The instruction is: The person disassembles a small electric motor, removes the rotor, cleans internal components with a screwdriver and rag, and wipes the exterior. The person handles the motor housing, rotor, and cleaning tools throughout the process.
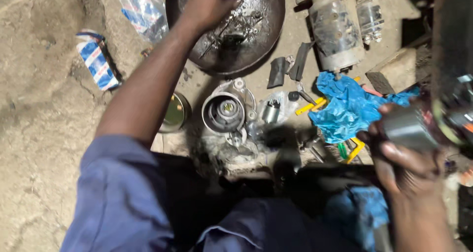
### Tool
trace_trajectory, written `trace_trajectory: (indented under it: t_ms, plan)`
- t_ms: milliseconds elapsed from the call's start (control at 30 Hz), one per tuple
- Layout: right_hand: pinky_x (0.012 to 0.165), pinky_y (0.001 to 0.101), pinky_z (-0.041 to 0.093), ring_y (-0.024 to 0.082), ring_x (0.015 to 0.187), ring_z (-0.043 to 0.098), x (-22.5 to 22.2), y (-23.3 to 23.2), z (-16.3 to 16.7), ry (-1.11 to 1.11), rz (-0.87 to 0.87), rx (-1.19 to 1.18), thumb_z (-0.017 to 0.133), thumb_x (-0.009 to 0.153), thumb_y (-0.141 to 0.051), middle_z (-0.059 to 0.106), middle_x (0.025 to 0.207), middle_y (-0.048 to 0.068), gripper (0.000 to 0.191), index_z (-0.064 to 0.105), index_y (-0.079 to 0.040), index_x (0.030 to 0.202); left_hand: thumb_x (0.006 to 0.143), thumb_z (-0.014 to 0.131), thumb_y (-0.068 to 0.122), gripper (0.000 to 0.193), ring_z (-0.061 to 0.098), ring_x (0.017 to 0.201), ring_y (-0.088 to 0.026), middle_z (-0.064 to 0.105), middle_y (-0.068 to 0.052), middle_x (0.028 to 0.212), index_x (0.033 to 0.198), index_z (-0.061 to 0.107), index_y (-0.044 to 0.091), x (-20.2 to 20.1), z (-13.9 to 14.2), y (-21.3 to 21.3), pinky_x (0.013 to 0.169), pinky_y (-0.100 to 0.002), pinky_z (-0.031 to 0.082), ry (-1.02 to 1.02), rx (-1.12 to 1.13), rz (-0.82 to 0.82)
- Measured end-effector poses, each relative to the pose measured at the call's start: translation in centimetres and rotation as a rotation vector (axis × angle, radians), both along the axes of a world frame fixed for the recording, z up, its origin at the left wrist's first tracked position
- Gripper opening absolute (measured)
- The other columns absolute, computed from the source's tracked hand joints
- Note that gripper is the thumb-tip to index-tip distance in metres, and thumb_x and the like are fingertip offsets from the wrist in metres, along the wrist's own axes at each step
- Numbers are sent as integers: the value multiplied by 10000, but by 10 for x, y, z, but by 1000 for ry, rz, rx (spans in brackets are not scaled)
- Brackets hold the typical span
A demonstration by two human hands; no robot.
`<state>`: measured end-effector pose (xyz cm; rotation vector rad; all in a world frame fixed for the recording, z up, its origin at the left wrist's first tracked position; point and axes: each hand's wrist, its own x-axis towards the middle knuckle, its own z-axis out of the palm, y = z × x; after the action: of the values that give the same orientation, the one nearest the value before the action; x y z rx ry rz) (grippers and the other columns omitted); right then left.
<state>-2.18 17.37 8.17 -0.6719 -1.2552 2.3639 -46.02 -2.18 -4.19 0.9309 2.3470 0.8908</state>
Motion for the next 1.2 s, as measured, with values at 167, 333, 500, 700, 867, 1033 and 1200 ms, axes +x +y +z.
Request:
trace_trajectory:
  t_ms: [167, 333, 500, 700, 867, 1033, 1200]
  plan:
    - [1016, 489, 449, 221, 1048, 581, 58, -22, 15, 14, -95, -75, 764, 766, 70, 563, 1277, 136, 764, 432, -96, 1433, 931, 704, 300, 343, 693, 1021, -387, 717, -228, 1104, 1133, 761, 28, -32, -171, -7, 930, -474, 533, 182, -460, -279]
    - [957, 491, 426, 244, 1052, 563, 96, -51, 26, -16, -140, -89, 790, 713, 68, 502, 1272, 107, 726, 466, -6, 1359, 936, 647, 249, 287, 664, 1138, -356, 710, -184, 1203, 1108, 766, 52, -14, -194, 7, 959, -486, 509, 251, -702, -323]
    - [938, 552, 459, 297, 1108, 577, 86, -94, 45, -14, -179, 84, 753, 733, 94, 514, 1262, 169, 818, 449, -147, 1453, 941, 612, 189, 257, 696, 1114, -331, 739, -164, 1173, 1114, 774, 90, 5, -190, 9, 913, -454, 542, 393, -703, -320]
    - [1089, 638, 461, 348, 1089, 583, 78, -111, 65, -98, -276, 103, 664, 748, 97, 517, 1248, 254, 721, 465, -71, 1420, 880, 796, 440, 478, 697, 992, -360, 715, -221, 1083, 1054, 758, -4, -14, -153, -12, 878, -454, 557, 140, -474, -156]
    - [1080, 639, 470, 337, 1123, 590, 87, -114, 62, 77, -219, 53, 710, 749, 132, 513, 1264, 234, 769, 436, -91, 1432, 978, 692, 350, 384, 720, 896, -238, 777, -121, 1029, 1156, 740, 14, -26, -49, -62, 774, -381, 637, -976, 397, 262]
    - [1071, 644, 490, 364, 1159, 630, 104, -120, 60, 192, -176, 66, 764, 772, 110, 538, 1276, 259, 786, 425, -77, 1455, 1015, 584, 318, 408, 736, 1024, -242, 713, -145, 1176, 1306, 607, 33, 25, 54, -101, 808, -418, 641, -1099, 747, 225]
    - [1093, 637, 507, 404, 1140, 634, 124, -127, 67, 164, -191, 167, 763, 835, 55, 552, 1253, 283, 686, 466, -15, 1450, 1098, 518, 207, 358, 688, 996, -324, 672, -236, 1172, 1386, 509, -6, 90, 111, -120, 786, -399, 601, -1198, 982, 109]
